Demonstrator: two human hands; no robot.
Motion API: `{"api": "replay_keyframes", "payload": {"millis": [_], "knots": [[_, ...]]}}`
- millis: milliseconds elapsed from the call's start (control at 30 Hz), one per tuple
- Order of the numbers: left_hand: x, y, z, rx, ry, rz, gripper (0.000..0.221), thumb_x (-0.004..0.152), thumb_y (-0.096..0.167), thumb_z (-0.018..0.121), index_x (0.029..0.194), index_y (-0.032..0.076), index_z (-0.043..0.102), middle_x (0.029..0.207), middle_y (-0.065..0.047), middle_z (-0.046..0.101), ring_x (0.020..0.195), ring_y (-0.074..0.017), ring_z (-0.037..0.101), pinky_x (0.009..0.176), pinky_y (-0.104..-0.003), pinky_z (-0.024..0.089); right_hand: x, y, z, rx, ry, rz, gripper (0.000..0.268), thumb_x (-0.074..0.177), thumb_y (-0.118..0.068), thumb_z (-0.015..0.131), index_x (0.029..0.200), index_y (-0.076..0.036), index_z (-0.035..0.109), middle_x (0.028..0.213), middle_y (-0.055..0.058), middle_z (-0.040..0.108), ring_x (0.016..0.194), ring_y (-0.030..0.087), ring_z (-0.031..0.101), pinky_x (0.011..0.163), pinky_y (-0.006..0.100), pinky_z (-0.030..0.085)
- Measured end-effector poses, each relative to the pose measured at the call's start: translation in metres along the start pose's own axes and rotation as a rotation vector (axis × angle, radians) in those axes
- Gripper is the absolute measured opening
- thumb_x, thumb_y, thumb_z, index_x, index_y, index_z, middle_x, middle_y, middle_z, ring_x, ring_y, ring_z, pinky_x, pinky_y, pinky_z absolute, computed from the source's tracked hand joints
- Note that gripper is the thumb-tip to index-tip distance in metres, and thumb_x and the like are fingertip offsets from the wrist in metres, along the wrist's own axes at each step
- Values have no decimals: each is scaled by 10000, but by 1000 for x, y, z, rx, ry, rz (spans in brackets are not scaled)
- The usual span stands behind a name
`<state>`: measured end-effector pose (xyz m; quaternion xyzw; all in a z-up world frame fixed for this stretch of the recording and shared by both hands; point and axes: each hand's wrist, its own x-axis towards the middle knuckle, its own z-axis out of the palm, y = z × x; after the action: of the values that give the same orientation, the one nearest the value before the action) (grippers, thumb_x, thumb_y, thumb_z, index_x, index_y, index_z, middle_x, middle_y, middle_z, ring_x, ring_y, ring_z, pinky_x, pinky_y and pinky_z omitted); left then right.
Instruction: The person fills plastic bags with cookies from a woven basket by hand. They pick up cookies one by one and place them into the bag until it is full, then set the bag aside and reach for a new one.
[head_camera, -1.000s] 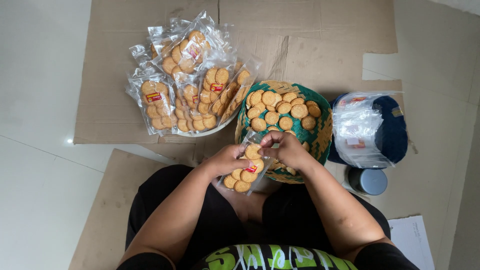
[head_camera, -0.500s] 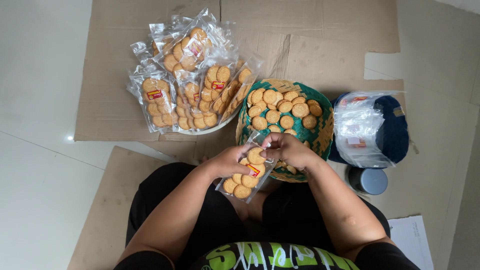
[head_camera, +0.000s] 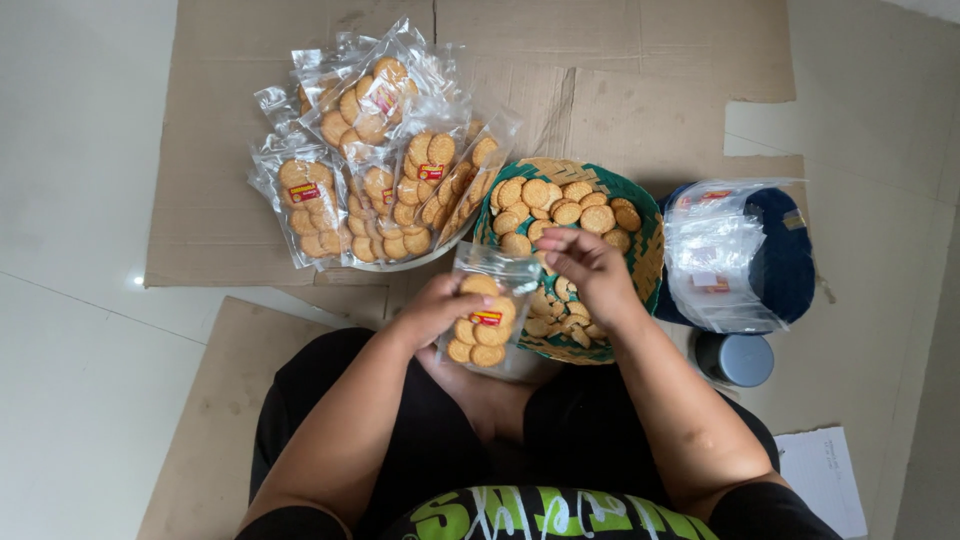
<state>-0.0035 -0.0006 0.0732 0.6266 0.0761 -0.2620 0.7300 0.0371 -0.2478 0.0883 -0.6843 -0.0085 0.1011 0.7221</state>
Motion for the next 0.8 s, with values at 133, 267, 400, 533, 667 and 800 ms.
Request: {"api": "replay_keyframes", "payload": {"millis": [133, 267, 400, 533, 667, 800], "knots": [[0, 25, -12, -123, 125, 25, 406, 746, 314, 823, 1009, 8, 770, 854, -113, 667, 809, -210, 651, 712, -332, 543, 23, 61, -33, -100, 120, 27, 230, 944, -23, 712, 1175, -23, 715, 991, 87, 753, 942, 127, 680, 853, 272, 551], [8, 27, -25, -430, 259, 64, 439, 795, 274, 817, 1171, 61, 741, 1014, -123, 720, 958, -263, 711, 841, -414, 595, 22, 104, -26, -872, 18, -16, 315, 903, -293, 771, 1212, -247, 727, 1108, 18, 729, 992, 298, 727, 832, 443, 600], [6, 45, -25, -572, 312, 42, 418, 808, 266, 821, 1173, 91, 719, 1057, -97, 736, 995, -251, 716, 889, -418, 593, 14, 74, 14, -1124, -172, -158, 372, 995, -236, 658, 1360, -169, 634, 1319, 105, 532, 999, 411, 707, 794, 508, 655], [24, 19, -33, -633, 246, -23, 397, 812, 344, 824, 1120, 118, 716, 1075, -74, 744, 1005, -226, 713, 913, -410, 583, 44, 108, 25, -1369, -197, -338, 332, 1032, -280, 611, 1348, -182, 618, 1338, 158, 510, 1031, 408, 694, 799, 512, 658], [42, -25, -50, -634, 135, -29, 394, 896, 396, 763, 1187, 136, 709, 1148, -67, 715, 1068, -227, 683, 963, -427, 560, 72, 154, 26, -1750, -198, -447, 186, 934, -237, 600, 1115, -197, 617, 1109, 83, 565, 934, 337, 682, 684, 421, 606], [37, -29, -49, -569, 95, 58, 370, 786, 126, 862, 1128, 80, 729, 1016, -97, 738, 960, -234, 709, 872, -425, 600, 76, 157, 28, -1795, -66, -381, 188, 960, -196, 519, 1139, -136, 524, 888, 63, 611, 750, 296, 709, 598, 415, 589]]}}
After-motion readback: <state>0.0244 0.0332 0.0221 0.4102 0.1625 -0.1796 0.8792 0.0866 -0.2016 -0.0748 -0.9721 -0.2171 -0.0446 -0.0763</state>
